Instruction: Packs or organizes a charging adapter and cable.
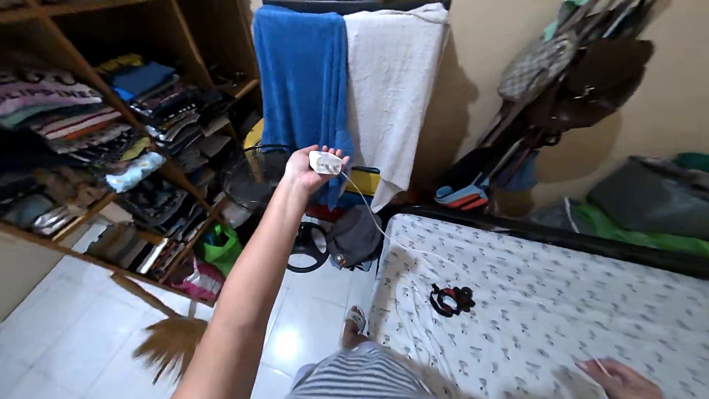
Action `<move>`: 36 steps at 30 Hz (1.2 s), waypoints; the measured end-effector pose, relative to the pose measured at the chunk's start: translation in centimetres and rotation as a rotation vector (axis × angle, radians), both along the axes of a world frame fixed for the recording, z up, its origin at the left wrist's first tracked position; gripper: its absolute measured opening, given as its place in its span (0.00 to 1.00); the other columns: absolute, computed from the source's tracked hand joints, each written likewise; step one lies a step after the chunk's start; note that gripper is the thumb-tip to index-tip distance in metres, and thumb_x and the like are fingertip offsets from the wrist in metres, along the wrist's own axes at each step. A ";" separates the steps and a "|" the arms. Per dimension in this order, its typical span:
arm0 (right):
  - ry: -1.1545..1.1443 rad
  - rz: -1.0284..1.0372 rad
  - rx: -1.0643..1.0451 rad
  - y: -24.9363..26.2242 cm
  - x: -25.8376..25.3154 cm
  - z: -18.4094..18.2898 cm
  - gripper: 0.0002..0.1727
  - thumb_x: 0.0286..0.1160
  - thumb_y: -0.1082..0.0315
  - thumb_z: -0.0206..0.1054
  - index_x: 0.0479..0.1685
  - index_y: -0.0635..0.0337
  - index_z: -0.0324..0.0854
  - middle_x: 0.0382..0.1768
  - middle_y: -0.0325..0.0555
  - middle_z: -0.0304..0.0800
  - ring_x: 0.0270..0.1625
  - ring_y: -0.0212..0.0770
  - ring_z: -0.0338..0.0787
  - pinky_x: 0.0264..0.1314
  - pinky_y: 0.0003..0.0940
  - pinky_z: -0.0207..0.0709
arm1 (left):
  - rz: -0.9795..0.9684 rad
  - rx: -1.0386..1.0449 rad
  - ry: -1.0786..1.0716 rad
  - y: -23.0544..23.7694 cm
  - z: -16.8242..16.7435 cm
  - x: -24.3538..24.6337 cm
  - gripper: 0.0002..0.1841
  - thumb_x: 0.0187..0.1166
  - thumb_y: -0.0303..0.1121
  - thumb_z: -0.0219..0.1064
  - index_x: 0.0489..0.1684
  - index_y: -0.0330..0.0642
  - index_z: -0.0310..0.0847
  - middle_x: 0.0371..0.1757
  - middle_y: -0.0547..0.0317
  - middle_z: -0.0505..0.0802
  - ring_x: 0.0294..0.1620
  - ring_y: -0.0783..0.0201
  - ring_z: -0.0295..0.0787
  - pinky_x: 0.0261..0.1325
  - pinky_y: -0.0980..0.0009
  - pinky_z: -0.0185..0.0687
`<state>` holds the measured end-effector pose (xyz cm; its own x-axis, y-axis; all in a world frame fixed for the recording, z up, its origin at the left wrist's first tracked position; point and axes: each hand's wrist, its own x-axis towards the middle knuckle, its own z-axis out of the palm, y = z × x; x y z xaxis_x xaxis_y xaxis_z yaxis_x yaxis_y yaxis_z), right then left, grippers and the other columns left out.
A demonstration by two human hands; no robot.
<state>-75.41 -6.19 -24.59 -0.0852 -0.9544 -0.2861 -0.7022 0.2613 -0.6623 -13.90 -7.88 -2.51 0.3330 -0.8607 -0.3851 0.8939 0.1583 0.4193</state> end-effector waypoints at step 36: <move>-0.550 0.907 0.283 5.5 39.1 -4.8 0.15 0.83 0.76 0.60 0.62 0.78 0.79 0.49 0.58 0.89 0.46 0.36 0.88 0.56 0.30 0.82 | -0.324 0.257 -0.572 15.1 -23.0 -5.2 0.17 0.95 0.31 0.40 0.50 0.36 0.78 0.38 0.61 0.92 0.33 0.71 0.88 0.43 0.73 0.87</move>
